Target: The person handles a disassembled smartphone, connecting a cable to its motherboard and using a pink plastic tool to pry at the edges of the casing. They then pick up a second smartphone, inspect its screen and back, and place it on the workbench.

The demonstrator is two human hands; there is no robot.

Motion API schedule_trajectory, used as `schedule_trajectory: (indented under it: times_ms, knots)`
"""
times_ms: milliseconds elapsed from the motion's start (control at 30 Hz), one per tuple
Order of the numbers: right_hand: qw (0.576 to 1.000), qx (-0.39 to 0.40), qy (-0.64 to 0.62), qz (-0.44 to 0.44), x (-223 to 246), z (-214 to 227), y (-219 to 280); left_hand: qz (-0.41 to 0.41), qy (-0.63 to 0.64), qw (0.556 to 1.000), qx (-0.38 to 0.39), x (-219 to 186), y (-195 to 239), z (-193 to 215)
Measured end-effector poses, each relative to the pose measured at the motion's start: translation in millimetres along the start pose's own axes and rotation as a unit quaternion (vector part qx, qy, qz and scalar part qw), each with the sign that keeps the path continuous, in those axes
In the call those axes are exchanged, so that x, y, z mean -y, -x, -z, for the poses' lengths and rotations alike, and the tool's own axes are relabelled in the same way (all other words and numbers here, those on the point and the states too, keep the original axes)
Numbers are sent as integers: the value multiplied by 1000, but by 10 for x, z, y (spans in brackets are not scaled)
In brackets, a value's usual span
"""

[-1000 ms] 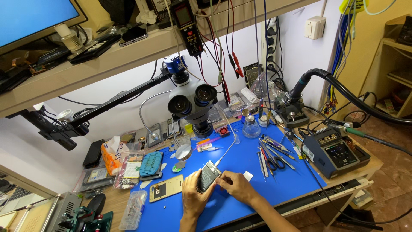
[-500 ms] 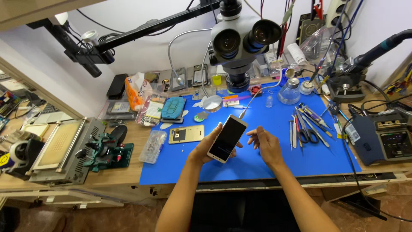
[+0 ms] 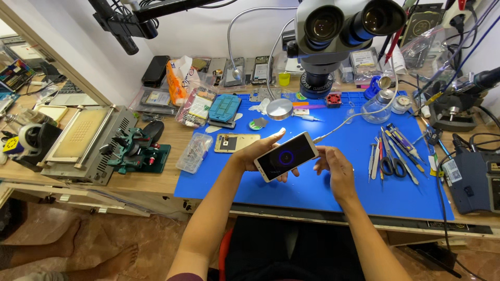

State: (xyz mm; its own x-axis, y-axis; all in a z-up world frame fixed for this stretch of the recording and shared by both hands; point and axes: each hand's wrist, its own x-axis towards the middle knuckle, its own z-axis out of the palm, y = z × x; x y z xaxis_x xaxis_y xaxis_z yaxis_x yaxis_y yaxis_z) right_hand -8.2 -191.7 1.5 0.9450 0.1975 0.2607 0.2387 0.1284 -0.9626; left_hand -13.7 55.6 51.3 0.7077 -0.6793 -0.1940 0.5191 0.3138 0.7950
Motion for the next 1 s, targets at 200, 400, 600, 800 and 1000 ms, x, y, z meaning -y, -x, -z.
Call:
schedule_trajectory:
  times_ms: [200,400,600,800,1000]
  knots:
    - [890,-106,297,329,-126,-3,158,9,6,1000,5,-23,14,91]
    - [801,-43,403,441,56,-233,114,39,-16,999,24,-132,27,97]
    - [848,-69,355,389,-161,-122,87,20,-14,1000,8,-195,147,-50]
    - [921,-50,251,294,-201,-55,145,20,-93,994,55,-360,207,-214]
    - [939,10,309,153,-148,-117,133,-15,-76,996,49,-248,140,-53]
